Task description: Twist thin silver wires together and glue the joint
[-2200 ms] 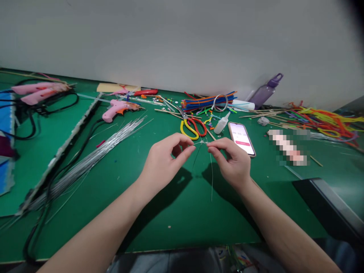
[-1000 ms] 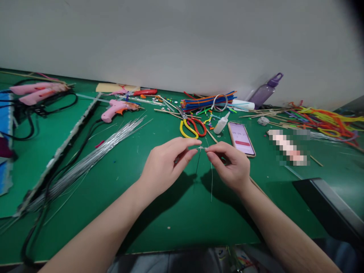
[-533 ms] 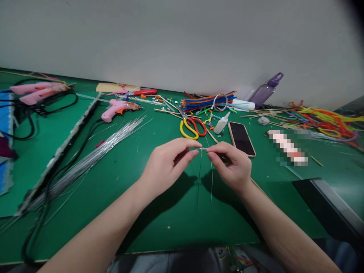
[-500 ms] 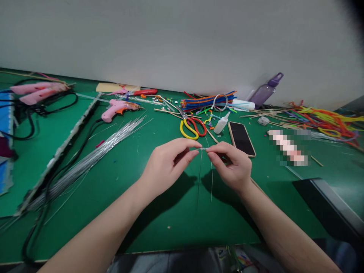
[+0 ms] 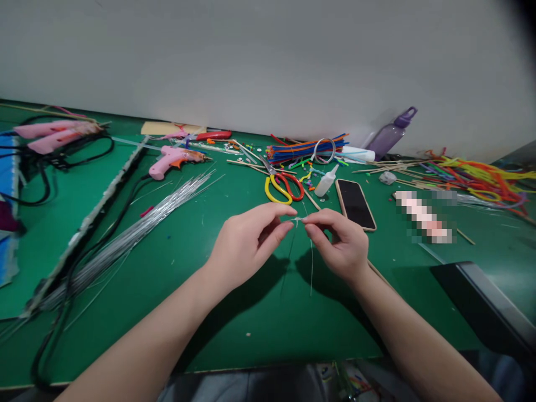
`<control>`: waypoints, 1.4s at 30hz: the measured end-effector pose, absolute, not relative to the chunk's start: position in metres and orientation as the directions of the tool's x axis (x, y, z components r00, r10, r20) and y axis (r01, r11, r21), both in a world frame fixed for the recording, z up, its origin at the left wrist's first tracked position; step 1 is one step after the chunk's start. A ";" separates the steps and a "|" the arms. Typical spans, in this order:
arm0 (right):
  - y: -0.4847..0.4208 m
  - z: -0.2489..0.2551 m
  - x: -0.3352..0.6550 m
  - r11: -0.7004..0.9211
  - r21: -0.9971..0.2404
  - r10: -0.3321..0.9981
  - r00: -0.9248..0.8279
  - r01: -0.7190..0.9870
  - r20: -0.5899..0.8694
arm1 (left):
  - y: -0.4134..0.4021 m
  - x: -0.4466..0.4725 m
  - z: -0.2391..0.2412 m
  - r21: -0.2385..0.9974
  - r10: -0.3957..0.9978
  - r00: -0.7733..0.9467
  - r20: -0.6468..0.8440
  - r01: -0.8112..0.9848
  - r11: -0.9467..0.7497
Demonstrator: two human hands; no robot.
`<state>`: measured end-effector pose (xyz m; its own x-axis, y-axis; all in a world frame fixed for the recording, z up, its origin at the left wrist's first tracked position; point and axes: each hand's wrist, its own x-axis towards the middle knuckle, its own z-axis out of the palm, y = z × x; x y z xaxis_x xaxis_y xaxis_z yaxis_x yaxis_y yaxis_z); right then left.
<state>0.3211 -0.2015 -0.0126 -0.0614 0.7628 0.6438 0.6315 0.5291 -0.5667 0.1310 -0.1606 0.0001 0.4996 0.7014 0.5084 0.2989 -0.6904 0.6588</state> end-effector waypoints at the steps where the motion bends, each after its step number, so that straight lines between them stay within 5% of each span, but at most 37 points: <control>1: -0.202 -0.013 0.321 0.527 -0.569 0.766 -0.063 0.632 0.639 | -0.161 0.131 -0.001 0.648 0.696 0.502 0.513 0.305 -0.698; 22: -0.199 -0.013 0.322 0.668 -0.502 0.663 -0.134 0.549 0.736 | -0.163 0.132 0.003 0.724 0.720 0.458 0.521 0.210 -0.657; 42: -0.199 -0.014 0.323 0.637 -0.523 0.666 -0.063 0.567 0.743 | -0.160 0.131 -0.002 0.555 0.643 0.442 0.625 0.328 -0.764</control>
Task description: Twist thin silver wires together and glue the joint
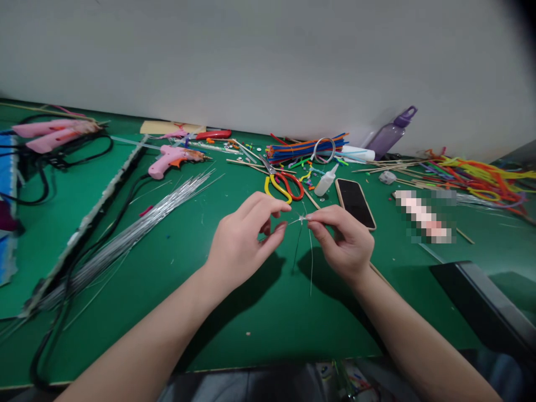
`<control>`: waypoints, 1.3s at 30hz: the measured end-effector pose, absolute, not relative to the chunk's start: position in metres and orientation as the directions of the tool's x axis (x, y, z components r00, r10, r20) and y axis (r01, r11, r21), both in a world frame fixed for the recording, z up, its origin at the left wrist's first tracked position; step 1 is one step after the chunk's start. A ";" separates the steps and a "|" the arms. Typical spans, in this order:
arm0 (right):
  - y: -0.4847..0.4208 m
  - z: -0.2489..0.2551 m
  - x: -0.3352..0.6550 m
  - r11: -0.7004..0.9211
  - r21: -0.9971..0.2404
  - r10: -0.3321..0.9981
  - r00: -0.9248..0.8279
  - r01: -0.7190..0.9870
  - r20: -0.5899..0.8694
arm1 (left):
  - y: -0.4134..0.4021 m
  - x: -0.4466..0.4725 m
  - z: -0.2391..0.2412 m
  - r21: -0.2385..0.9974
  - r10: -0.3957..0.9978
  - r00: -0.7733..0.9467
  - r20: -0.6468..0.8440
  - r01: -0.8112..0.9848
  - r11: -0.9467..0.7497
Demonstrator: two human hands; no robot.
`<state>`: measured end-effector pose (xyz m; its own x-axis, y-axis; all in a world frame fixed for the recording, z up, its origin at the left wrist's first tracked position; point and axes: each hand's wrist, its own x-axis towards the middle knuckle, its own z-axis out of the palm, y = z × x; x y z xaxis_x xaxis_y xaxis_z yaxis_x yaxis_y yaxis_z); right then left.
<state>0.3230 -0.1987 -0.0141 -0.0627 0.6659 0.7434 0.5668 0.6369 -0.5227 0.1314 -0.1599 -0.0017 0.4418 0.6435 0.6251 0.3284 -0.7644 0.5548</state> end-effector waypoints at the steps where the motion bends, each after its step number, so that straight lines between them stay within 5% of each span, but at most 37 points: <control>1: -0.198 -0.014 0.323 0.625 -0.520 0.666 -0.050 0.582 0.744 | -0.160 0.131 -0.002 0.535 0.647 0.436 0.626 0.363 -0.763; 8: -0.195 -0.016 0.326 0.563 -0.564 0.679 0.051 0.605 0.732 | -0.155 0.128 -0.003 0.528 0.668 0.430 0.608 0.409 -0.744; 21: -0.196 -0.012 0.324 0.693 -0.484 0.625 -0.111 0.534 0.772 | -0.159 0.130 0.008 0.790 0.677 0.546 0.494 0.044 -0.612; 34: -0.199 -0.016 0.324 0.625 -0.632 0.735 -0.073 0.459 0.674 | -0.163 0.132 0.010 0.921 0.803 0.508 0.311 0.047 -0.387; 39: -0.195 -0.017 0.322 0.673 -0.559 0.661 -0.053 0.485 0.749 | -0.163 0.133 0.010 0.903 0.819 0.475 0.323 0.105 -0.417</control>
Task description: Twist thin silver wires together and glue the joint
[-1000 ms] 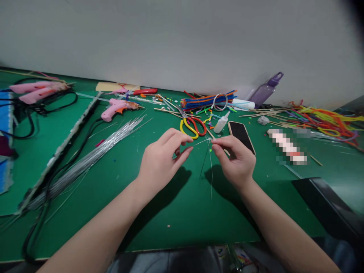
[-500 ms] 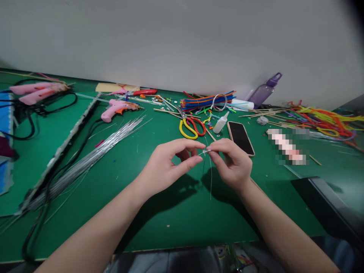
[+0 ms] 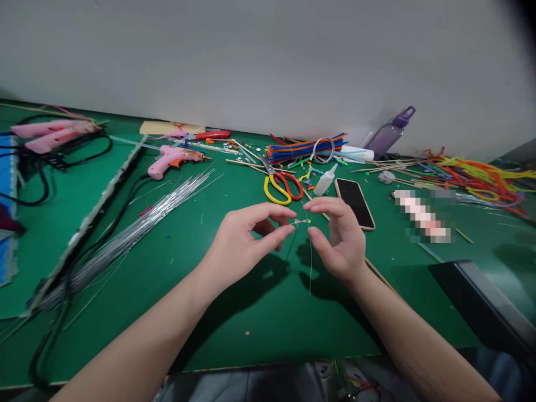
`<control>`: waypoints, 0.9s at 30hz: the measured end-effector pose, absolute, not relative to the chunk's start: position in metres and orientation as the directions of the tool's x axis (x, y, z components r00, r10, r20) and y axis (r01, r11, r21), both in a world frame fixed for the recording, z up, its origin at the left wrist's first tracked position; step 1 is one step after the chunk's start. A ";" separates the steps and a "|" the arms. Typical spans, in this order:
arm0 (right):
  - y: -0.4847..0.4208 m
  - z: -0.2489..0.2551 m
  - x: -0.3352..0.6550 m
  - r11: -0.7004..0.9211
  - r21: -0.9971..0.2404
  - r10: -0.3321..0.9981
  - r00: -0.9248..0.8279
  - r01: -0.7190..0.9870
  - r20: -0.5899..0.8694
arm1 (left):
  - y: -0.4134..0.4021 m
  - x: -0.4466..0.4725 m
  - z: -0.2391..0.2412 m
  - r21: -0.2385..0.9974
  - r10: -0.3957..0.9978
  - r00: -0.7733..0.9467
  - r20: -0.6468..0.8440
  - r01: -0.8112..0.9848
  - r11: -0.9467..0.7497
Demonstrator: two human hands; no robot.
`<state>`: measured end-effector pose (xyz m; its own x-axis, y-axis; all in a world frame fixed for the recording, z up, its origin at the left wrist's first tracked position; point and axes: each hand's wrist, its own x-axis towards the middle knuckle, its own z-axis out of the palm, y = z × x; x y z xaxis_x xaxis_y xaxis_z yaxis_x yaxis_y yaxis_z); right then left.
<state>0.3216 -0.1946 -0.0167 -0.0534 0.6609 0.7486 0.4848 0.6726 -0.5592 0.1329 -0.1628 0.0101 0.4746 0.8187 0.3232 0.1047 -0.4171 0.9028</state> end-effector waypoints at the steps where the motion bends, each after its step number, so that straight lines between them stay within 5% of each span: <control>1: -0.194 -0.017 0.321 0.685 -0.513 0.613 -0.030 0.517 0.789 | -0.163 0.133 0.010 0.897 0.819 0.469 0.331 0.113 -0.428; 5: -0.198 -0.013 0.320 0.669 -0.284 0.412 -0.025 0.687 0.911 | -0.164 0.133 0.009 0.855 0.802 0.443 0.400 0.135 -0.501; 8: -0.204 -0.008 0.318 0.592 -0.209 0.452 -0.106 0.779 0.886 | -0.165 0.133 0.007 0.798 0.779 0.417 0.468 0.179 -0.575; 19: -0.201 -0.011 0.309 0.635 -0.331 0.582 -0.151 0.698 0.799 | -0.165 0.132 0.001 0.673 0.704 0.473 0.530 0.270 -0.688; 27: -0.203 -0.015 0.310 0.677 -0.388 0.580 -0.129 0.626 0.804 | -0.169 0.137 0.004 0.823 0.801 0.426 0.420 0.194 -0.535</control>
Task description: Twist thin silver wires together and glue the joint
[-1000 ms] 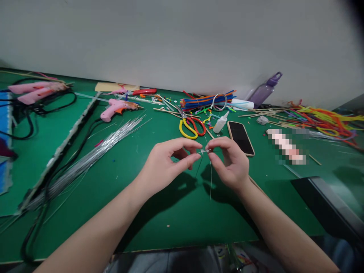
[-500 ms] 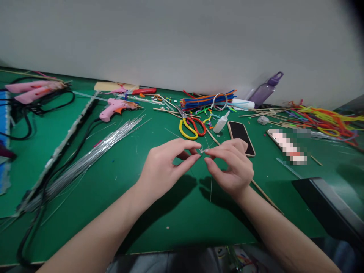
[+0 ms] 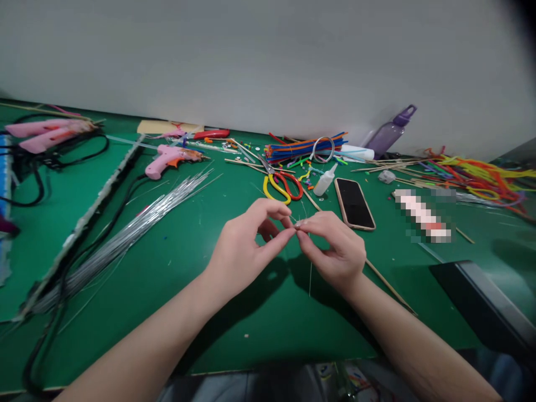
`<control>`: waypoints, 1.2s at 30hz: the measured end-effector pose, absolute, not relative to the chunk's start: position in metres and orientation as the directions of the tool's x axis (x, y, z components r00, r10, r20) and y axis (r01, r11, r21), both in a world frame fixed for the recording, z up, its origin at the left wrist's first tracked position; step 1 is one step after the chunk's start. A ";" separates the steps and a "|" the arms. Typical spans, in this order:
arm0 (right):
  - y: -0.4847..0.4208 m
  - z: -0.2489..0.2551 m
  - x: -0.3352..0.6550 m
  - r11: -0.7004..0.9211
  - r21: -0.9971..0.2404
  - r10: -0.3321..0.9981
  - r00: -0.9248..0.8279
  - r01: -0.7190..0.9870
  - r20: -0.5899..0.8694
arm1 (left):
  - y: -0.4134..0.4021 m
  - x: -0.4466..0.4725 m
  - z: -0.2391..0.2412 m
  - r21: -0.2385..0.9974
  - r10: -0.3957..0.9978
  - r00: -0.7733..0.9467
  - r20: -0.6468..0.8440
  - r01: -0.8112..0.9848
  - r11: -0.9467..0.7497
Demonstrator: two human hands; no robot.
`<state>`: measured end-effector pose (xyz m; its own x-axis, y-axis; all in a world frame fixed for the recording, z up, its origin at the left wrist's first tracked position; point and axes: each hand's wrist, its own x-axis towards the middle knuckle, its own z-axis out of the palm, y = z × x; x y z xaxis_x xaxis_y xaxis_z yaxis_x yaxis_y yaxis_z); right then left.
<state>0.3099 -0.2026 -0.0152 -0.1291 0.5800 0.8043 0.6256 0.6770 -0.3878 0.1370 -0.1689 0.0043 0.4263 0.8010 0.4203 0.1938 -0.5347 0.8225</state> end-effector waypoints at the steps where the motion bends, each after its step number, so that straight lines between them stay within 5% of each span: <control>1: -0.203 -0.015 0.310 0.683 -0.380 0.573 -0.136 0.624 0.808 | -0.169 0.138 0.005 0.835 0.809 0.430 0.402 0.190 -0.516; 12: -0.202 -0.014 0.310 0.691 -0.259 0.506 -0.196 0.675 0.840 | -0.169 0.140 0.008 0.832 0.791 0.474 0.386 0.192 -0.521; 21: -0.202 -0.018 0.311 0.700 -0.276 0.509 -0.190 0.659 0.839 | -0.168 0.141 0.007 0.914 0.846 0.442 0.297 0.126 -0.387; 36: -0.202 -0.015 0.317 0.629 -0.129 0.495 -0.267 0.767 0.827 | -0.165 0.141 0.006 0.979 0.881 0.432 0.193 -0.029 -0.201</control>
<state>0.3169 -0.2025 -0.0152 -0.2673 0.4950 0.8268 0.7666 0.6291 -0.1288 0.1406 -0.1649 0.0063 0.4320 0.8809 0.1931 -0.0288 -0.2006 0.9793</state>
